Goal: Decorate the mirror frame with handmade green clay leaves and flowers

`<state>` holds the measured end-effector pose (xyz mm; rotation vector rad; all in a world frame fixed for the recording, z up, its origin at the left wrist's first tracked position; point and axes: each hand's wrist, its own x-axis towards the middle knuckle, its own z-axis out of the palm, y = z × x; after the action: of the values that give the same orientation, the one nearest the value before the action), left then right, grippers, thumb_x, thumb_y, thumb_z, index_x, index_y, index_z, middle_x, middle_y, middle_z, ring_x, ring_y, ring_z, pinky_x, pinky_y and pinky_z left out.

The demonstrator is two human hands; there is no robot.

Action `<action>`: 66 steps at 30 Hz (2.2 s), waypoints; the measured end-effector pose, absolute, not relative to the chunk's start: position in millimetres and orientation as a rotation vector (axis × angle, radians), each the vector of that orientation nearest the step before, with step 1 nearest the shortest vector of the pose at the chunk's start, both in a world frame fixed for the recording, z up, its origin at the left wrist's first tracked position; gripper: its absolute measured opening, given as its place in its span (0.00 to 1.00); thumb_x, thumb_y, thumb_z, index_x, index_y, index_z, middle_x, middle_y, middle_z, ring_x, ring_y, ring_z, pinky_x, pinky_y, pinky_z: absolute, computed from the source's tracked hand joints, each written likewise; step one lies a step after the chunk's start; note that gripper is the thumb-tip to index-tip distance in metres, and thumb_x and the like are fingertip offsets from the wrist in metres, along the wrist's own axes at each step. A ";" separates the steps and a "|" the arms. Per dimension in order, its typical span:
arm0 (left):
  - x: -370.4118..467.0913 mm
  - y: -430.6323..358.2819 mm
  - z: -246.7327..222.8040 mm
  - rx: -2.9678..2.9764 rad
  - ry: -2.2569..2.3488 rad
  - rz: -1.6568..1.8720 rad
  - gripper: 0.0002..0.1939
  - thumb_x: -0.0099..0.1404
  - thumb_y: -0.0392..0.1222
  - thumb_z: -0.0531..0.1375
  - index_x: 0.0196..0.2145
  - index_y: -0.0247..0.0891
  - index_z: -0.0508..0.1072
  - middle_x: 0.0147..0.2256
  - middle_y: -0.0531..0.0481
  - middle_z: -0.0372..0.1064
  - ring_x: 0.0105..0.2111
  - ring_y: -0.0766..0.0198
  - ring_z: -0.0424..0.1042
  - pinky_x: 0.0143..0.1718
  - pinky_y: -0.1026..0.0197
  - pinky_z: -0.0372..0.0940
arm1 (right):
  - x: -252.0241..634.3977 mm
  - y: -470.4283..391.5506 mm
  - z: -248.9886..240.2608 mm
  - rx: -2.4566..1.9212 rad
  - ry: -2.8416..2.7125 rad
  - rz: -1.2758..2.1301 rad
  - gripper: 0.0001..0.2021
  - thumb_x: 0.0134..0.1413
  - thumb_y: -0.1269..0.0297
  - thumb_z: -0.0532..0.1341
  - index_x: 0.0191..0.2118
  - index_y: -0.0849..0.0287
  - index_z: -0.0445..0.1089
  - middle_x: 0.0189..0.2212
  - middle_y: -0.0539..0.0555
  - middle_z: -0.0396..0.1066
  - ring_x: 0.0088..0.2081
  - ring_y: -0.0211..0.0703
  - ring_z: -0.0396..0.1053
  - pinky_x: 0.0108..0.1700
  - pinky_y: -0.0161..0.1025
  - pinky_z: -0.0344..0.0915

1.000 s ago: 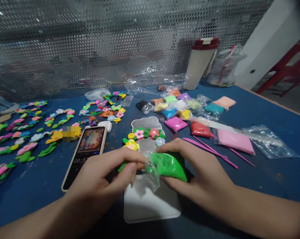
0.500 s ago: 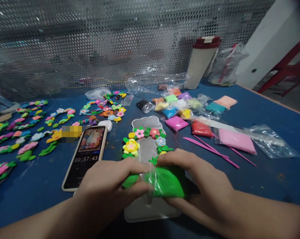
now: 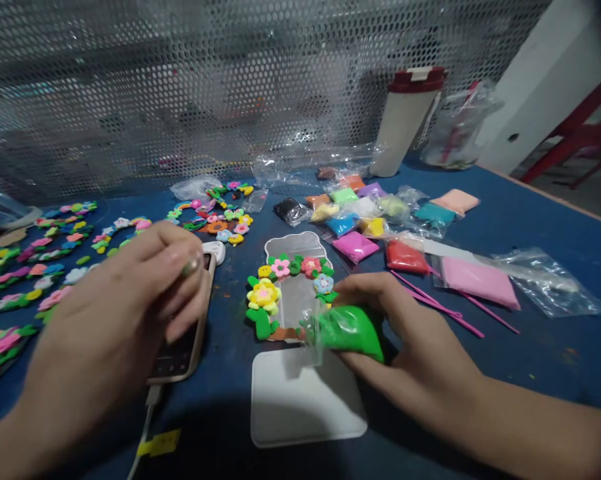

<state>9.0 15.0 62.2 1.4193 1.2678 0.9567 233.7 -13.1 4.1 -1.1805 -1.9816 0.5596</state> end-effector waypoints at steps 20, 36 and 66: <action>27.1 10.3 29.6 1.718 1.221 0.502 0.05 0.57 0.41 0.57 0.30 0.39 0.64 0.18 0.62 0.48 0.18 0.73 0.50 0.19 0.70 0.47 | 226.6 -13.3 -0.2 -1.158 -2.028 0.525 0.20 0.49 0.71 0.59 0.48 0.52 0.55 0.42 0.52 0.67 0.43 0.42 0.68 0.43 0.39 0.66; 21.0 13.4 42.5 1.783 1.242 0.682 0.05 0.59 0.41 0.55 0.26 0.40 0.64 0.20 0.59 0.55 0.19 0.70 0.53 0.19 0.69 0.48 | 229.2 -14.6 0.6 -1.148 -2.058 0.502 0.19 0.49 0.71 0.59 0.47 0.51 0.55 0.40 0.50 0.68 0.40 0.39 0.69 0.41 0.35 0.67; 28.4 2.7 52.5 1.655 0.986 0.287 0.16 0.66 0.44 0.49 0.22 0.37 0.60 0.22 0.57 0.53 0.24 0.69 0.53 0.25 0.68 0.50 | 224.1 -6.7 31.6 -1.013 -1.594 1.797 0.09 0.53 0.59 0.61 0.37 0.57 0.68 0.32 0.49 0.69 0.34 0.39 0.66 0.33 0.34 0.64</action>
<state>28.4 2.7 52.5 1.6546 0.9860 0.2867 224.1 -6.7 31.6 -1.0130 -1.5935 1.7975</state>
